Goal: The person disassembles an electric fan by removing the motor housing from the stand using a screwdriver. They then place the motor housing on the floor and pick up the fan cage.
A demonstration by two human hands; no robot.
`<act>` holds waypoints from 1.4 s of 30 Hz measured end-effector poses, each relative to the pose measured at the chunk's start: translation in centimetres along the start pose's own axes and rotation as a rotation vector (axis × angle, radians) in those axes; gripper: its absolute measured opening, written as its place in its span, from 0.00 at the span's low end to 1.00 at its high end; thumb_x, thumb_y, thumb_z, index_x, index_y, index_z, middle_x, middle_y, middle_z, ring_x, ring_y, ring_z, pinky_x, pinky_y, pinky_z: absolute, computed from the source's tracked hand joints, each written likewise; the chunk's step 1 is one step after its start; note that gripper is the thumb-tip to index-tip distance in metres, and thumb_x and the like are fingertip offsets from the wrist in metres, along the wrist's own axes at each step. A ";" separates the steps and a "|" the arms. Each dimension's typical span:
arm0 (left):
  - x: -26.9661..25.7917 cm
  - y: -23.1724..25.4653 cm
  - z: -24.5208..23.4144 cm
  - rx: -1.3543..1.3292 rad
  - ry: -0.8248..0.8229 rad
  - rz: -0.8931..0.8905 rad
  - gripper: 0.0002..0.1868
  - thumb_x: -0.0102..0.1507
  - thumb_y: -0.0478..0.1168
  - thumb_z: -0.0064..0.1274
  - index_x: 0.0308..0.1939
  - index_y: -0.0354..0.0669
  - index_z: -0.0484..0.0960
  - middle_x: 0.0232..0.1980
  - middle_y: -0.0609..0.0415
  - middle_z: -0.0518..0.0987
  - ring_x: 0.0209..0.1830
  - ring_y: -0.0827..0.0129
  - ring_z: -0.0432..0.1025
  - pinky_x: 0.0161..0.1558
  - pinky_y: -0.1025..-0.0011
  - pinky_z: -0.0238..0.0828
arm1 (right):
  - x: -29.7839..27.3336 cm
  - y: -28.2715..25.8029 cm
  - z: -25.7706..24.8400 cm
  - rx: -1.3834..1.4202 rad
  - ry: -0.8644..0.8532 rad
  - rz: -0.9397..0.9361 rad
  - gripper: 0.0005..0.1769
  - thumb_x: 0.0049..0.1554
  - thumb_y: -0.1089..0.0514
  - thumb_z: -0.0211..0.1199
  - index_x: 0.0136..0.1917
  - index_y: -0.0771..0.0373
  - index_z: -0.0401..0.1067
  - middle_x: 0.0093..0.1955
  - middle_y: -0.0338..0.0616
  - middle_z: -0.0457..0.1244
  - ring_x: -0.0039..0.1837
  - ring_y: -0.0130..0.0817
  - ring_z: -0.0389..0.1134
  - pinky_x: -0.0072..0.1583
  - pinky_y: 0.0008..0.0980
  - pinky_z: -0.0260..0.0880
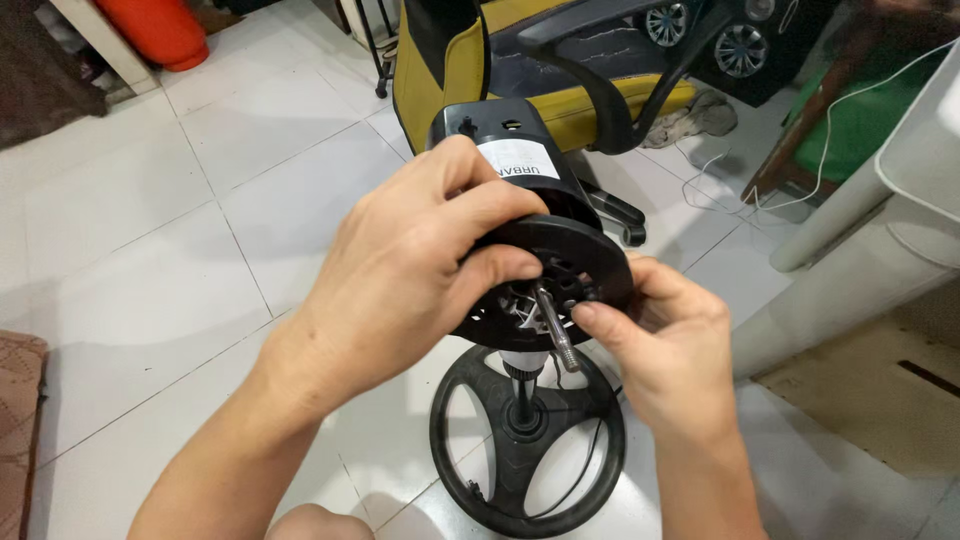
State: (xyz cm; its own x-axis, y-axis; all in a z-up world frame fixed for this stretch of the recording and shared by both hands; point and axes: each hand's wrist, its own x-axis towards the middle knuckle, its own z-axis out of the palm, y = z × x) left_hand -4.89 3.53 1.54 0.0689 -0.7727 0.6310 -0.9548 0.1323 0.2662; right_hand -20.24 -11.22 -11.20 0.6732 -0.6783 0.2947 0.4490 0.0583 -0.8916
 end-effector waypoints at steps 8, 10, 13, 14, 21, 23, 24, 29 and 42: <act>0.6 0.7 1.0 0.089 0.050 0.028 0.15 0.60 0.40 0.67 0.47 0.41 0.81 0.43 0.53 0.74 0.46 0.56 0.73 0.43 0.59 0.71 | 1.5 1.1 -1.7 0.142 -0.078 0.095 0.20 0.51 0.75 0.68 0.58 0.77 0.76 0.52 0.49 0.70 0.51 0.31 0.71 0.56 0.28 0.73; 0.7 0.5 1.2 0.075 0.061 0.022 0.14 0.61 0.39 0.67 0.47 0.40 0.81 0.44 0.52 0.74 0.46 0.57 0.73 0.43 0.59 0.71 | 1.4 0.7 -1.6 0.103 -0.056 0.047 0.19 0.52 0.75 0.68 0.58 0.76 0.76 0.53 0.46 0.70 0.52 0.29 0.70 0.57 0.27 0.73; 0.6 0.7 1.1 0.078 0.076 0.014 0.15 0.61 0.40 0.67 0.47 0.40 0.81 0.45 0.52 0.73 0.47 0.56 0.73 0.44 0.59 0.71 | 1.6 0.0 -1.1 0.091 -0.039 0.013 0.17 0.53 0.75 0.68 0.57 0.77 0.76 0.53 0.46 0.69 0.52 0.29 0.70 0.57 0.27 0.73; 0.7 0.7 1.1 0.080 0.079 0.008 0.15 0.61 0.40 0.67 0.47 0.40 0.81 0.45 0.52 0.74 0.47 0.56 0.73 0.44 0.59 0.71 | 1.7 -0.2 -0.9 0.084 -0.034 0.023 0.17 0.53 0.75 0.68 0.57 0.77 0.76 0.53 0.46 0.69 0.52 0.28 0.70 0.57 0.26 0.73; 1.0 0.8 1.3 0.083 0.078 -0.111 0.13 0.61 0.41 0.66 0.44 0.41 0.80 0.42 0.50 0.74 0.39 0.51 0.75 0.37 0.56 0.71 | 2.5 -1.5 0.0 -0.051 0.036 0.038 0.16 0.52 0.74 0.69 0.54 0.72 0.73 0.48 0.43 0.69 0.47 0.26 0.69 0.49 0.25 0.73; 1.1 0.9 1.5 0.053 0.082 -0.110 0.13 0.62 0.41 0.65 0.43 0.40 0.79 0.43 0.50 0.74 0.37 0.51 0.75 0.35 0.56 0.72 | 2.7 -1.8 0.2 -0.117 0.058 0.029 0.15 0.51 0.73 0.69 0.52 0.70 0.72 0.47 0.43 0.69 0.46 0.26 0.69 0.46 0.25 0.73; 1.1 0.9 1.6 0.039 0.084 -0.109 0.13 0.62 0.41 0.65 0.43 0.40 0.78 0.43 0.50 0.74 0.36 0.50 0.76 0.34 0.56 0.72 | 2.8 -1.9 0.2 -0.149 0.068 0.027 0.15 0.51 0.73 0.69 0.52 0.69 0.73 0.46 0.43 0.69 0.45 0.26 0.69 0.45 0.25 0.73; 1.0 0.9 2.2 0.005 0.081 -0.112 0.13 0.62 0.41 0.65 0.43 0.40 0.78 0.43 0.50 0.74 0.33 0.52 0.77 0.32 0.60 0.74 | 3.1 -2.4 -0.1 -0.222 0.057 0.049 0.14 0.51 0.72 0.70 0.51 0.70 0.74 0.45 0.44 0.69 0.43 0.26 0.69 0.45 0.24 0.72; -0.5 -1.6 1.5 -0.027 0.157 -0.026 0.21 0.58 0.39 0.69 0.54 0.45 0.80 0.54 0.50 0.71 0.53 0.55 0.68 0.55 0.61 0.71 | 2.1 -2.3 1.3 -0.306 0.150 0.001 0.14 0.53 0.71 0.69 0.53 0.69 0.75 0.44 0.40 0.69 0.43 0.23 0.68 0.47 0.22 0.72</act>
State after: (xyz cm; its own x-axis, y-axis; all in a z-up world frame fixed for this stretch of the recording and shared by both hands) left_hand -3.85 2.76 -0.25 0.1401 -0.6697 0.7293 -0.9439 0.1320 0.3026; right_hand -19.10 -11.83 -8.04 0.5693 -0.7799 0.2600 0.2357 -0.1482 -0.9605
